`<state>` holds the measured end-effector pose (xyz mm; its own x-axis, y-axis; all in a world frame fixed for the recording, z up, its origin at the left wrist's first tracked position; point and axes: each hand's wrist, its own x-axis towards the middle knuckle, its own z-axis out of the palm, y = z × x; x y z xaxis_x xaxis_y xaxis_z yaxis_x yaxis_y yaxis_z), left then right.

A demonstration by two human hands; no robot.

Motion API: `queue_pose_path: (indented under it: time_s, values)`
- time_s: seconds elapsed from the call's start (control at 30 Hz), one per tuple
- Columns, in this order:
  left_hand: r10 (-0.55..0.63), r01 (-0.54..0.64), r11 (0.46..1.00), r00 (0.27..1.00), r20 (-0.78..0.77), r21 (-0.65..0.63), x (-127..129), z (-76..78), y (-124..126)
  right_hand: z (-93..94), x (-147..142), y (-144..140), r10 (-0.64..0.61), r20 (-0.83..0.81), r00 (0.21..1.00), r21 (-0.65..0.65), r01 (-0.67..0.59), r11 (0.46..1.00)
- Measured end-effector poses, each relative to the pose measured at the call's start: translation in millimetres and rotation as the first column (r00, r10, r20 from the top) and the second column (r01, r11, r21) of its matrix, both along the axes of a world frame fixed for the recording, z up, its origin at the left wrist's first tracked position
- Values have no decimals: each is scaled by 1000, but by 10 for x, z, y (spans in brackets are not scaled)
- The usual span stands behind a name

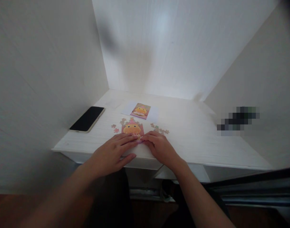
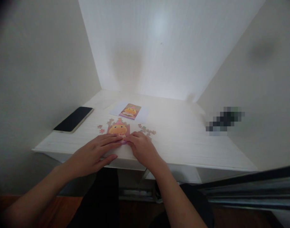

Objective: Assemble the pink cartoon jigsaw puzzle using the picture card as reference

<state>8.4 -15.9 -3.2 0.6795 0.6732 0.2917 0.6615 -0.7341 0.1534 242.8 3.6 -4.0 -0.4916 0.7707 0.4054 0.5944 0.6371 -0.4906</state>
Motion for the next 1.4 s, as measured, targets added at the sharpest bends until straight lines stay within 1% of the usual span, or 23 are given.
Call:
queue_pose_path:
  time_s: [0.2,0.43,0.6,0.8,0.93,1.0,1.07,1.13,1.2,1.23,1.3,1.4]
  values:
    - [-1,1,1000,1000,-12,-7,16,20,4,-12,-10,25,50,14,999,-11,-50,999]
    - [-33,33,999,998,62,7,31,-4,20,-55,14,33,55,20,998,7,-55,998]
    - [-16,17,1000,999,35,-10,30,-2,9,-70,25,26,78,-1,997,-1,-78,997]
    - [-8,10,1000,998,57,-23,26,-8,-5,-35,4,-11,47,30,998,-20,-47,999]
    - [-2,5,999,998,67,-38,28,4,-9,-18,-24,-27,52,18,999,-3,-52,999]
    - [-3,5,999,999,51,-45,31,19,-10,-4,-7,-26,-4,-41,999,35,5,999]
    - [-3,5,999,999,39,-46,36,34,-10,2,66,-12,-137,-155,978,83,151,985]
    - [-3,5,999,999,34,-45,41,44,-9,-10,214,10,-293,-263,919,108,330,938]
    - [2,-1,999,1000,29,-42,46,50,-6,-44,427,32,-407,-288,867,94,449,889]
    - [5,-4,999,1000,25,-39,49,50,-5,-65,544,38,-444,-268,855,77,478,875]
    - [11,-10,1000,1000,15,-26,54,48,-3,-106,762,35,-480,-218,850,34,498,866]
    - [19,-19,1000,1000,9,3,54,36,0,-135,950,-4,-482,-174,859,-60,480,875]
